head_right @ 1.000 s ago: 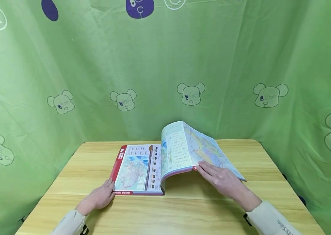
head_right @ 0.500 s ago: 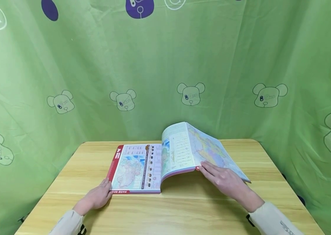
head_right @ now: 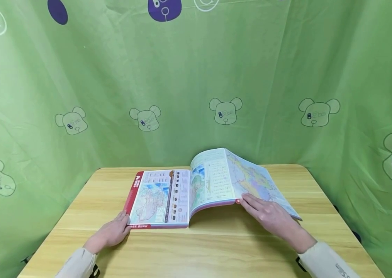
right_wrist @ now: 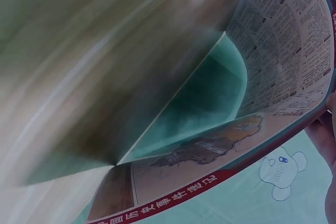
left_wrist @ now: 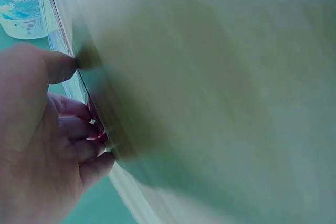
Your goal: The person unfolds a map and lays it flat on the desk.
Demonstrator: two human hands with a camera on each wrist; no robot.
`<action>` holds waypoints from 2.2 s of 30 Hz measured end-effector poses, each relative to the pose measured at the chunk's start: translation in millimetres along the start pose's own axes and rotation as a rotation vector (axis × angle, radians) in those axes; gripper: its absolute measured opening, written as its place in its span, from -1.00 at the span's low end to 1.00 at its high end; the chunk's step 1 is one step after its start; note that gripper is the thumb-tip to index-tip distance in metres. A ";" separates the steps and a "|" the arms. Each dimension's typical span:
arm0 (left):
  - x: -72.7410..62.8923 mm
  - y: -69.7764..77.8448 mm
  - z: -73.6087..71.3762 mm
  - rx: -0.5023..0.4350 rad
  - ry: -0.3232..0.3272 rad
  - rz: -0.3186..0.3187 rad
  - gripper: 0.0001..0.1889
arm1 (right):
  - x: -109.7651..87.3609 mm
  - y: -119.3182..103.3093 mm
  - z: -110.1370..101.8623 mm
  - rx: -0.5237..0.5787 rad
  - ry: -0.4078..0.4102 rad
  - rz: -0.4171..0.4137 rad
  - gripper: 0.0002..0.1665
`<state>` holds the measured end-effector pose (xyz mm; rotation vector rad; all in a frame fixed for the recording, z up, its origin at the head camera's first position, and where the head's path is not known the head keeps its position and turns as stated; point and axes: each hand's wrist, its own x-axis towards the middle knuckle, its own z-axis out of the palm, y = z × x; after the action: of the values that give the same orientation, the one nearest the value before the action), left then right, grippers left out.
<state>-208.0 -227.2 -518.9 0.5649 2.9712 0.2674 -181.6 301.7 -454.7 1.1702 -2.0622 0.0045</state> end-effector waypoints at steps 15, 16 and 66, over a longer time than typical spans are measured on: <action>-1.1 -2.7 -3.7 0.003 -0.005 -0.035 -0.48 | -20.1 5.9 7.1 0.003 -0.036 0.024 -0.31; -0.8 -2.1 -3.6 0.008 -0.008 -0.040 -0.47 | -21.8 6.2 7.0 0.006 -0.035 0.024 -0.30; 0.4 -13.8 -4.7 0.020 -0.008 -0.076 -0.47 | -59.4 14.5 30.8 0.058 -0.268 -0.031 -0.50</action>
<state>-213.8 -240.4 -517.0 0.4526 2.9827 0.2281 -193.2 343.2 -507.9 1.2966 -2.2892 -0.1137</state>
